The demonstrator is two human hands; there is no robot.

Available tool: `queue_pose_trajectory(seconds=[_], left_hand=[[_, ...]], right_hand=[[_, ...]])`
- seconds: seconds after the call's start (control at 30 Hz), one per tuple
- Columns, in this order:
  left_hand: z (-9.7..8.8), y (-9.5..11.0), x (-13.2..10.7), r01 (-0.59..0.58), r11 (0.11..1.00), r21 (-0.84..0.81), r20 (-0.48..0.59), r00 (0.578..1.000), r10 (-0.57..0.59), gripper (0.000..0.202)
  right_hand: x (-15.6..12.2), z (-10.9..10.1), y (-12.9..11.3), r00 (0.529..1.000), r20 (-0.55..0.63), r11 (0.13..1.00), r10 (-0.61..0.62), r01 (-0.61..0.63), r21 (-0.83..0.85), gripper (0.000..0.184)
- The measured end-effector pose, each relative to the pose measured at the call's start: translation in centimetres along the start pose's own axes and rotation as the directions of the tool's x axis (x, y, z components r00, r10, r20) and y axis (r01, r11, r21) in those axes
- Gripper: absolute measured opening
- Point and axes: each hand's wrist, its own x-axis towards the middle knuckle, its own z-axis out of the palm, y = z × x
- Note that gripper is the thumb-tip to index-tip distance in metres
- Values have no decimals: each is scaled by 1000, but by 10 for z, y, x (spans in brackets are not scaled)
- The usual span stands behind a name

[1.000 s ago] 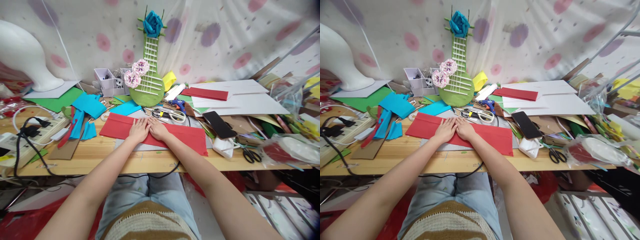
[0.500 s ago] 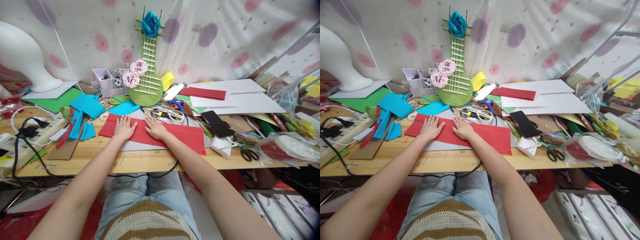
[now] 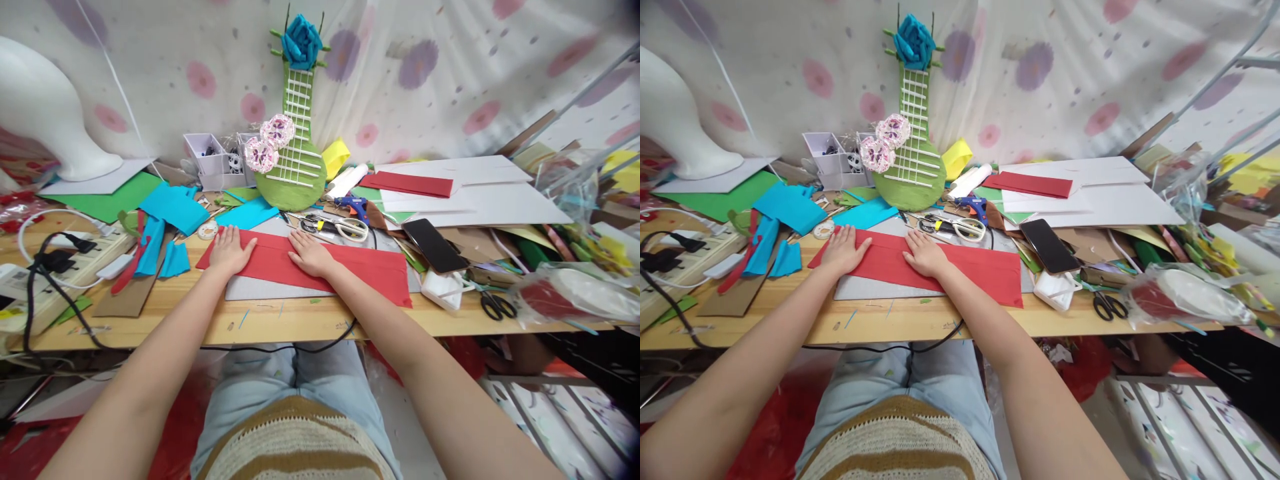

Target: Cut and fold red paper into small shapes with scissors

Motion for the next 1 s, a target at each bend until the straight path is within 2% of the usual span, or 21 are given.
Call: queue_pose_trajectory(seconds=[0.13, 0.4, 0.53, 0.7, 0.77, 0.87, 0.93, 1.0], left_hand=[[-2, -15, 2, -2, 1000, 13, 7, 1000, 2, 83], [-4, -12, 0, 42, 999, -18, -27, 999, -43, 90], [-2, -14, -1, 33, 999, -23, -47, 998, -34, 93], [-6, -16, -9, -89, 996, 27, -102, 991, 91, 81], [-9, -16, -14, -210, 975, 70, -130, 967, 217, 72], [-10, -15, -21, -392, 918, 63, -77, 915, 396, 58], [-8, -15, -24, -416, 909, 10, -38, 909, 416, 55], [-5, -14, -26, -386, 922, -25, -28, 922, 385, 56]], right_hand=[[-1, -3, -2, 1000, 15, 1000, 4, -4, 4, 64], [-1, -4, -3, 1000, 20, 1000, 9, -9, -7, 66], [-3, -6, -5, 1000, 22, 1000, 15, -15, 19, 78], [-5, -11, -8, 999, 33, 999, 23, -25, 40, 96], [-5, -11, -9, 999, 38, 999, 29, -30, 42, 97], [-5, -11, -9, 999, 38, 999, 33, -35, 39, 97], [-5, -10, -9, 999, 27, 999, 33, -34, 40, 97], [-5, -9, -9, 999, 21, 998, 32, -33, 47, 96]])
